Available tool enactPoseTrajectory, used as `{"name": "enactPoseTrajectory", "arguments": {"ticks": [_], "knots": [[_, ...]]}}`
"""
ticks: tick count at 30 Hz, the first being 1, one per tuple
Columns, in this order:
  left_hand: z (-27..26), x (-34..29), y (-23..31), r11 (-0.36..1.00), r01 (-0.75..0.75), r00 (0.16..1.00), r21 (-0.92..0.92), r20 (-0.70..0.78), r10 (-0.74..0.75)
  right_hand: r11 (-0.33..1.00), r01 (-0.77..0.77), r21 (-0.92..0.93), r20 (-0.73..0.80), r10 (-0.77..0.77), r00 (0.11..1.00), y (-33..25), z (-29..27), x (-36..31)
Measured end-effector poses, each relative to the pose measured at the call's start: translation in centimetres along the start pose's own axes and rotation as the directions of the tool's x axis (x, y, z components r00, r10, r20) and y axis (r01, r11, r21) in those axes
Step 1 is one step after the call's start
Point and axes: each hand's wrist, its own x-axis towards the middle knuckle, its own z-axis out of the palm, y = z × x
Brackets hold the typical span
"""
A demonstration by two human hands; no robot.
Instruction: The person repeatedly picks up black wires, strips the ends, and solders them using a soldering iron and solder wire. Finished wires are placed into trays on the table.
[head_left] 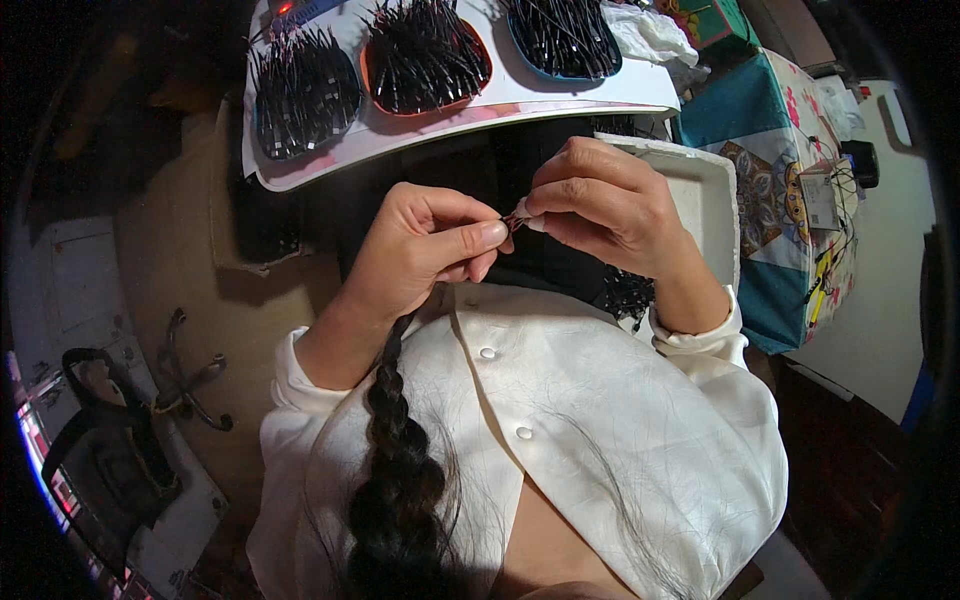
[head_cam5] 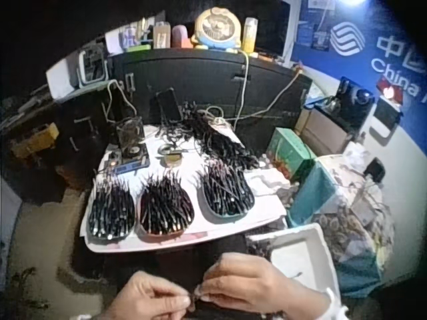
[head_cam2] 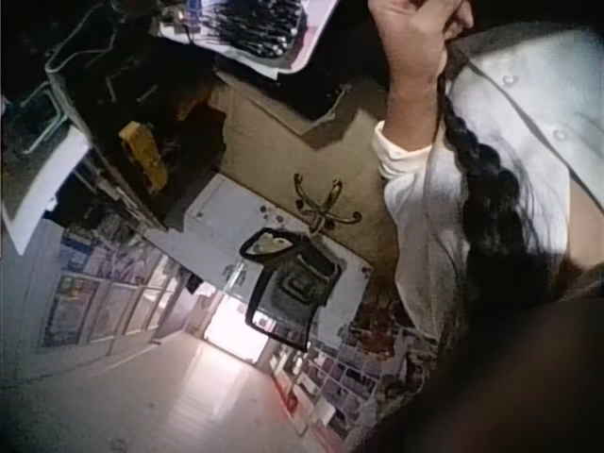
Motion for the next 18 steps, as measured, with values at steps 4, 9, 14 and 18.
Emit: {"name": "enactPoseTrajectory", "arguments": {"ticks": [4,9,14,18], "knots": [[0.2,0.0,0.2,0.998,-0.003,1.0,0.067,-0.011,0.004,0.999,-0.026,0.034,0.003,0.026,1.0,0.0,0.1,-0.1],[1.1,-0.5,0.0,0.96,-0.09,0.988,0.267,-0.096,0.12,0.987,-0.114,0.115,-0.008,0.115,0.993,-0.2,0.3,-0.3],[1.3,0.5,-1.5,-0.075,-0.483,0.559,0.872,0.374,0.74,0.468,-0.548,0.693,0.188,0.617,0.764,-0.7,1.7,-1.3],[0.5,0.8,-1.6,-0.377,-0.467,0.462,0.799,0.585,0.667,-0.369,-0.548,0.75,0.645,0.591,0.485,0.3,2.2,-1.5]]}}
